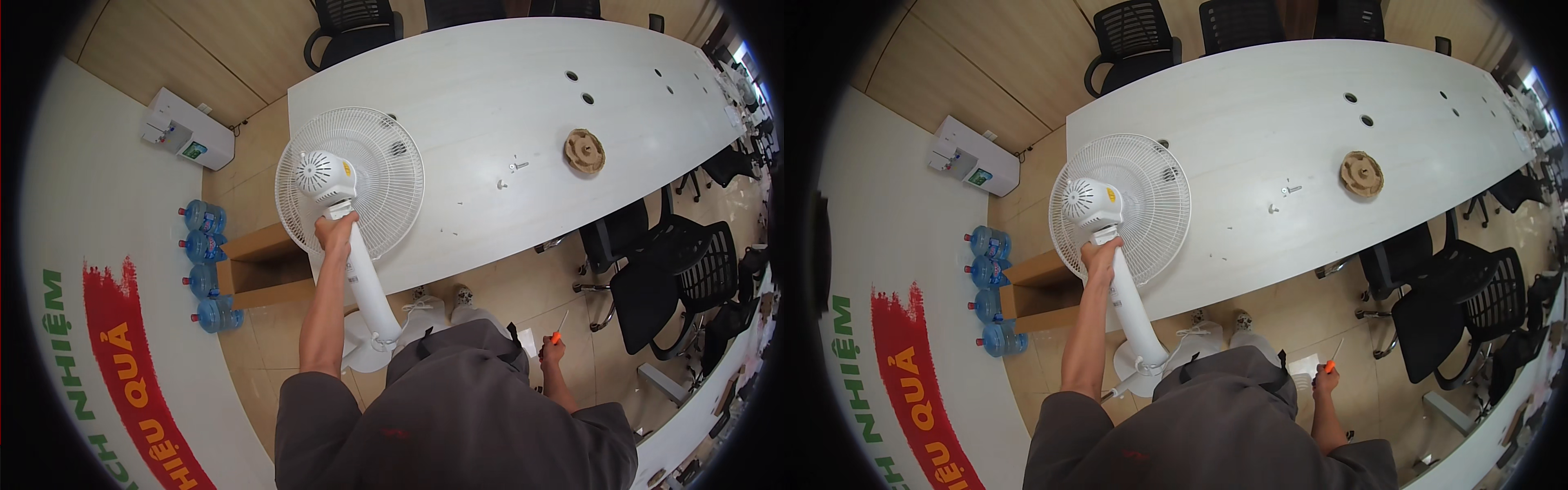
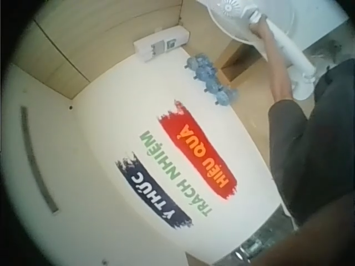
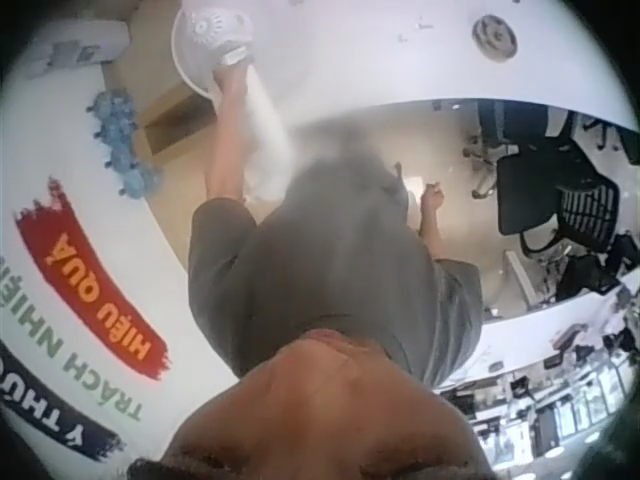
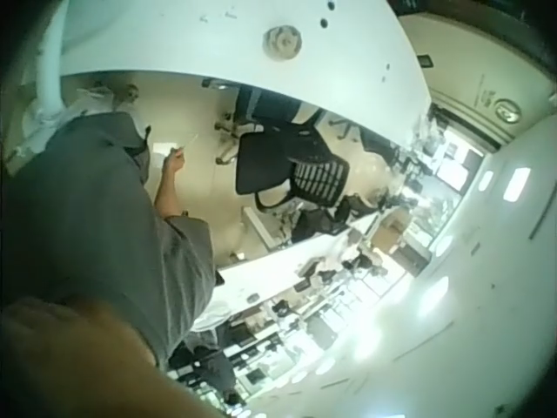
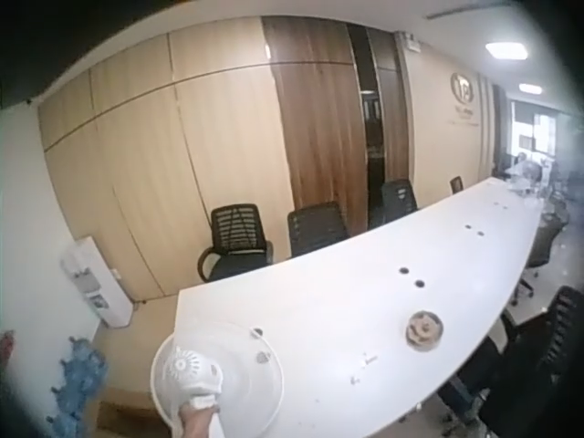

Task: The user is using a screwdriver to remove screws from the base and motor housing of a white electric fan, then removes the protective grill and blades.

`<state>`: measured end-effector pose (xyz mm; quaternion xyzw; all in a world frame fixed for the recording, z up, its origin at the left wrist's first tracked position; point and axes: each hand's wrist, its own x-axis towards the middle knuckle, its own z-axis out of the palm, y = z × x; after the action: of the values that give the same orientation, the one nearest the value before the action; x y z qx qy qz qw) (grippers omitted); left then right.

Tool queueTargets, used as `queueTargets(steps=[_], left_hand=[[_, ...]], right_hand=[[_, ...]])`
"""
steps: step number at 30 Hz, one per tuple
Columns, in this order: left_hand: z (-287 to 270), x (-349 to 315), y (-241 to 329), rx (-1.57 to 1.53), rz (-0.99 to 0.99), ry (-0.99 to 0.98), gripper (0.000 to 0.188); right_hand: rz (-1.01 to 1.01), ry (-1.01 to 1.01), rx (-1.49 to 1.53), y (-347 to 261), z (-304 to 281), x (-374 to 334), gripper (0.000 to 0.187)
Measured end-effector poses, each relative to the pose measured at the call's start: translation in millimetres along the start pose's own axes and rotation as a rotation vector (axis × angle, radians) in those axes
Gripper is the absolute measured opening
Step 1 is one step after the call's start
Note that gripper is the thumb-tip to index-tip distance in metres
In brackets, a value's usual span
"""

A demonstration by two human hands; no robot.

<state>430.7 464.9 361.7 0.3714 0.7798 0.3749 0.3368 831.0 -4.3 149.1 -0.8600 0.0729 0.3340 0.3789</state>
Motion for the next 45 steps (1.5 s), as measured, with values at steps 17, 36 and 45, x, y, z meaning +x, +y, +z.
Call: queueTargets(steps=[17,36,45], left_hand=[[45.2,98.6,28.0,-0.038,-0.118,-0.311,0.042],[26.7,107.8,19.0,-0.344,0.001,-0.631,0.056],[-19.8,43.6,-29.8,-0.332,-0.203,-0.510,0.044]], right_hand=[[0.057,0.071,0.123,-12.7,52.8,-99.2,0.008],[-0.837,-0.056,-0.520,-184.1,162.4,-98.8,0.036],[-1.018,-0.271,-0.590,-251.1,253.4,-23.4,0.039]])
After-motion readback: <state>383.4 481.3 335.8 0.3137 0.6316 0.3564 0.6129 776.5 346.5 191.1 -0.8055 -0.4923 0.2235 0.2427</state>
